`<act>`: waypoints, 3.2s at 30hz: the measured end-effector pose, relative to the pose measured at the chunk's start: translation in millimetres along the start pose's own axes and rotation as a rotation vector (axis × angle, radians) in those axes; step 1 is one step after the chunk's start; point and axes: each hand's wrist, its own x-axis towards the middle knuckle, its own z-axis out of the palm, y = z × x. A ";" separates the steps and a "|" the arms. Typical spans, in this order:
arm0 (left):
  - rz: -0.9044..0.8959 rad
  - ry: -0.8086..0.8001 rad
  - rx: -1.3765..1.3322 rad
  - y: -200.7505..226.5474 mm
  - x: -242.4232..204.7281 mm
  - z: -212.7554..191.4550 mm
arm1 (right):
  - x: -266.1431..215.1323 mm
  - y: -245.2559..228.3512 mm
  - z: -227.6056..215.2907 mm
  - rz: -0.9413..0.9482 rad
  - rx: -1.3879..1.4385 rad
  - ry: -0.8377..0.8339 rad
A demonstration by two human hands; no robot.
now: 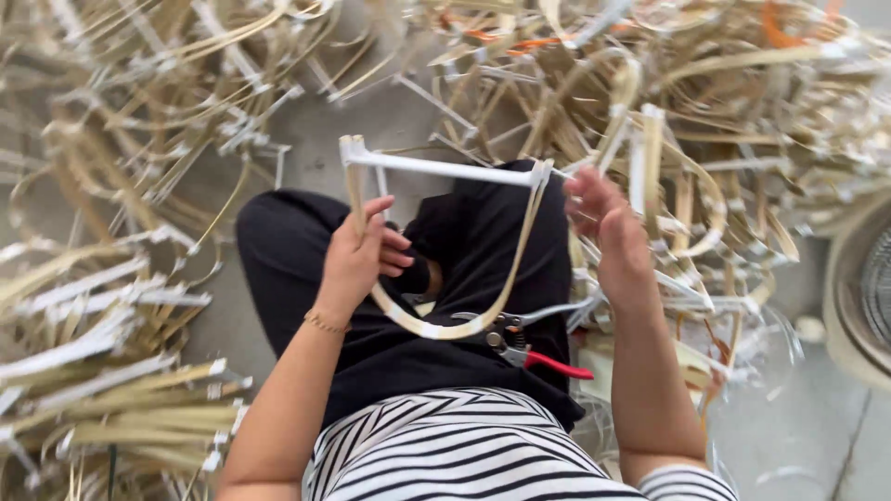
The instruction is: The person is assembling circular bamboo frames, using plastic clips and cutting excess material with hand pruners.
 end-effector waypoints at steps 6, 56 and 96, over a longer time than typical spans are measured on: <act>-0.257 0.046 -0.280 -40.4 -0.4 0.9 | -20.5 31.4 50.9 0.317 0.068 -0.195; -0.257 -0.551 -0.727 -44.2 -2.3 -13.6 | -121.9 26.6 13.5 0.125 -1.198 -0.440; 0.016 -0.471 0.053 11.0 -46.7 23.4 | -108.1 67.2 -40.4 1.008 0.604 -0.236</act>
